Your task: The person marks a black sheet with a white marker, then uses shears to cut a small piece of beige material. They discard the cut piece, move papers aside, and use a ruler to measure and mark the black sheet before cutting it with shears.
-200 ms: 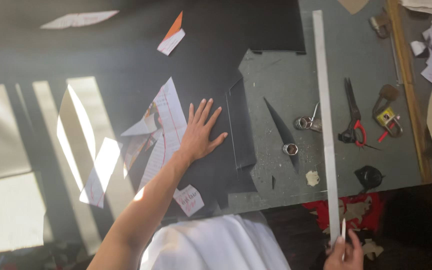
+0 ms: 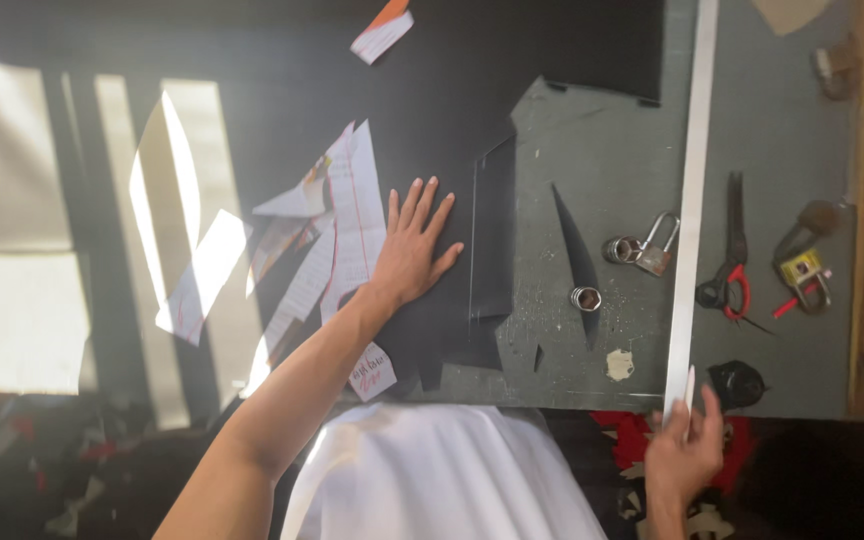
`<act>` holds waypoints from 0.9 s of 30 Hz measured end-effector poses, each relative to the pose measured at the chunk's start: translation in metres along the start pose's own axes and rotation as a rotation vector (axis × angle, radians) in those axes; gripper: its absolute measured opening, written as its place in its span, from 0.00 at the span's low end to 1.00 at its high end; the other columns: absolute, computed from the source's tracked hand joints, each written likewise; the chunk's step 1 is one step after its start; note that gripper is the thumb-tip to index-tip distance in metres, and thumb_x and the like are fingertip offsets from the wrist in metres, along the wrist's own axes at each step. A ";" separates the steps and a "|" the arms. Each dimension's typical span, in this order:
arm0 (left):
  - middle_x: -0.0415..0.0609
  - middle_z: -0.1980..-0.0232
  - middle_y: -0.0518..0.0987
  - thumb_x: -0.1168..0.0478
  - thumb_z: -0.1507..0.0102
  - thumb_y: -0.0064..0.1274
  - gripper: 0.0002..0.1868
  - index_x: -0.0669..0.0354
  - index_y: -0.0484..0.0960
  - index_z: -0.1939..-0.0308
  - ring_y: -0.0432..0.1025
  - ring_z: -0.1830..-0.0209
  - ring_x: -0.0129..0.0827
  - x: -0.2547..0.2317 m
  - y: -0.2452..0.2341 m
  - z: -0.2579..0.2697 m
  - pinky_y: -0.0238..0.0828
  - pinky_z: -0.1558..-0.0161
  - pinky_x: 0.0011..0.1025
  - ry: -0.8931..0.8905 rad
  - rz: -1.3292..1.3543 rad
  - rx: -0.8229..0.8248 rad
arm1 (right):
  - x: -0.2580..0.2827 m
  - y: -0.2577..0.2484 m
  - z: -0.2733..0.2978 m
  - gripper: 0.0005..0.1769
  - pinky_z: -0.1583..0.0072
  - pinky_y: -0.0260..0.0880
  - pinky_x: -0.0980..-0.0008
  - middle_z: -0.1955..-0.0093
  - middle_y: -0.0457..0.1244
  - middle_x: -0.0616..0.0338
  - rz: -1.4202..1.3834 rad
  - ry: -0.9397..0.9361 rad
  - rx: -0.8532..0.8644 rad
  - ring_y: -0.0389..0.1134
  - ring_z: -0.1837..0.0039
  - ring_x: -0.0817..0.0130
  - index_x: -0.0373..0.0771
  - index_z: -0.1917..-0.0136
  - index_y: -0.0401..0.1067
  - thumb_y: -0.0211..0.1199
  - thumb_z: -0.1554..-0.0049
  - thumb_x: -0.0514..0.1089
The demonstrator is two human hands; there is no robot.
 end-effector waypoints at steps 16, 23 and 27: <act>0.64 0.19 0.53 0.54 0.33 0.52 0.34 0.61 0.64 0.25 0.45 0.17 0.55 -0.080 0.001 0.098 0.39 0.20 0.55 -0.269 0.092 -0.135 | 0.122 0.106 -0.056 0.15 0.42 0.78 0.66 0.37 0.66 0.46 -0.059 -0.496 0.573 0.73 0.41 0.59 0.30 0.32 0.69 0.52 0.30 0.30; 0.60 0.25 0.62 0.53 0.33 0.53 0.27 0.58 0.71 0.32 0.53 0.22 0.52 -0.072 -0.001 0.092 0.46 0.23 0.53 -0.312 0.037 -0.151 | 0.159 0.187 0.014 0.25 0.39 0.70 0.65 0.44 0.66 0.52 -0.059 -0.720 0.905 0.70 0.41 0.64 0.34 0.34 0.71 0.69 0.44 0.34; 0.58 0.25 0.63 0.53 0.33 0.53 0.25 0.56 0.73 0.34 0.55 0.22 0.51 -0.071 -0.003 0.092 0.47 0.22 0.51 -0.334 0.040 -0.202 | 0.167 0.193 -0.024 0.27 0.39 0.68 0.68 0.44 0.62 0.55 -0.020 -0.767 0.879 0.66 0.42 0.66 0.34 0.33 0.70 0.72 0.44 0.36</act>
Point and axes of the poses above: each hand's wrist, its own z-axis away from the middle knuckle, its own y-axis out of the palm, x = y × z, the point moved 8 cm from there along -z, towards the middle knuckle
